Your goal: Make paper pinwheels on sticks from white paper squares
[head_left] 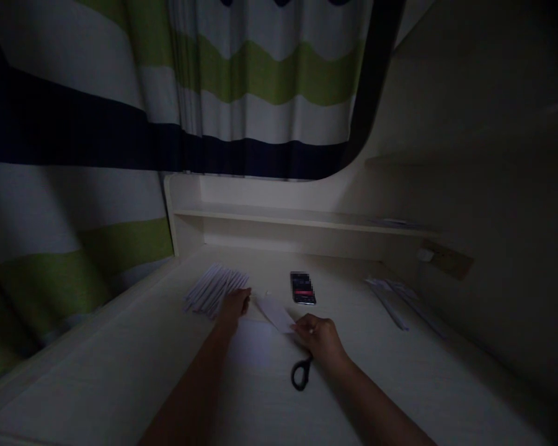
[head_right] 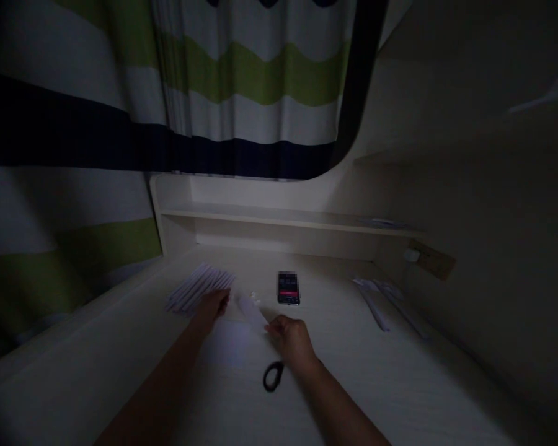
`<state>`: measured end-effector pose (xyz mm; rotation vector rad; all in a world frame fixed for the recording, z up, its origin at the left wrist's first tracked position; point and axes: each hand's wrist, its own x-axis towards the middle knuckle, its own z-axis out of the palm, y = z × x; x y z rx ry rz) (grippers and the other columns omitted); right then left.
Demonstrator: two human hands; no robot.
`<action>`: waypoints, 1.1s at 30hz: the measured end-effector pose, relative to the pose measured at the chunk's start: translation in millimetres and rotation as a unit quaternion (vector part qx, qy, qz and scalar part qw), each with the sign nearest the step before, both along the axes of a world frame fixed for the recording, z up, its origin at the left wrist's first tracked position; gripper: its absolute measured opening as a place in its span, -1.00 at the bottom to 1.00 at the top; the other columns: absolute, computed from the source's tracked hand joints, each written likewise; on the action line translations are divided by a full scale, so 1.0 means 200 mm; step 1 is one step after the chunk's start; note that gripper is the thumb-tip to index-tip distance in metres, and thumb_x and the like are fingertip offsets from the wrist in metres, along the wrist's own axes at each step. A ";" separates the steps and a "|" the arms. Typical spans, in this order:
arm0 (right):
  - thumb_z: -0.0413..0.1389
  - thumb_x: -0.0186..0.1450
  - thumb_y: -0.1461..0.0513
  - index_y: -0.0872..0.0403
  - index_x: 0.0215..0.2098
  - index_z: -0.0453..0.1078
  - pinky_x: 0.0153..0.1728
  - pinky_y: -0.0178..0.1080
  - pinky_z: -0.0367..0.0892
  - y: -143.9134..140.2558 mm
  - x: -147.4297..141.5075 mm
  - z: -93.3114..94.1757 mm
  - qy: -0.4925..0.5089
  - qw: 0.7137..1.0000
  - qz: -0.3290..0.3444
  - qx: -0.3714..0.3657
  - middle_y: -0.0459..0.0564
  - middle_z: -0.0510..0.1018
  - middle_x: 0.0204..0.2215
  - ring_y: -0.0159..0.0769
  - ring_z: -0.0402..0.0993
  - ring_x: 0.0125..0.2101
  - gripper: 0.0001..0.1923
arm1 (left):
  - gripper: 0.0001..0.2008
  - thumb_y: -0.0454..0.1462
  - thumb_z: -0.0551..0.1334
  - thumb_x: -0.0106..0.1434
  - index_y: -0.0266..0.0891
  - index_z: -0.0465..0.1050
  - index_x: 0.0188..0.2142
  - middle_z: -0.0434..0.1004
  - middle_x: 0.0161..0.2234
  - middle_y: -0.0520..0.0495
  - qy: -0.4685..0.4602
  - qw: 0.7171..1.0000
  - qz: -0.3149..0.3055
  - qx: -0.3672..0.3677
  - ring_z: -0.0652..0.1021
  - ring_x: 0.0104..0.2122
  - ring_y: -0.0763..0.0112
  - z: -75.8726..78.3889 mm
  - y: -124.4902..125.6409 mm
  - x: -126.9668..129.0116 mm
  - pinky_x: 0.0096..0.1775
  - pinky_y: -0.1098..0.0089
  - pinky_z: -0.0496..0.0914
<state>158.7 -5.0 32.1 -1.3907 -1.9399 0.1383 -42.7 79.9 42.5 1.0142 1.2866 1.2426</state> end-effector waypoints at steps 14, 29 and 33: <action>-0.03 0.20 0.41 0.18 -0.25 0.37 -0.21 -0.18 0.31 -0.13 0.27 0.01 -0.144 0.929 0.129 0.315 0.17 0.51 -0.24 -0.23 0.39 -0.17 -0.80 | -0.64 -0.14 0.28 -0.09 -0.36 0.45 -0.34 0.52 -0.42 -0.15 -0.067 0.969 -0.236 0.041 0.50 -0.43 0.32 0.01 -0.27 0.30 -0.38 0.37 0.36; 0.19 -0.01 0.12 0.14 -0.54 0.38 -0.54 -0.34 0.23 -0.15 0.25 0.04 0.521 0.843 0.055 -0.123 -0.09 0.42 -0.60 -0.37 0.33 -0.58 -0.77 | -0.82 -0.23 0.28 -0.08 -0.28 0.52 -0.45 0.57 -0.49 -0.03 0.032 0.971 -0.213 0.104 0.52 -0.50 0.33 0.05 -0.40 0.40 -0.44 0.43 0.36; 0.20 -0.02 0.16 0.14 -0.68 0.35 -0.54 -0.38 0.18 -0.17 0.26 0.06 0.498 0.862 0.044 -0.081 -0.13 0.34 -0.63 -0.42 0.27 -0.57 -0.78 | -0.87 -0.25 0.27 -0.08 -0.25 0.53 -0.51 0.57 -0.51 0.00 0.114 0.966 -0.183 0.143 0.53 -0.46 0.31 0.09 -0.43 0.41 -0.42 0.46 0.36</action>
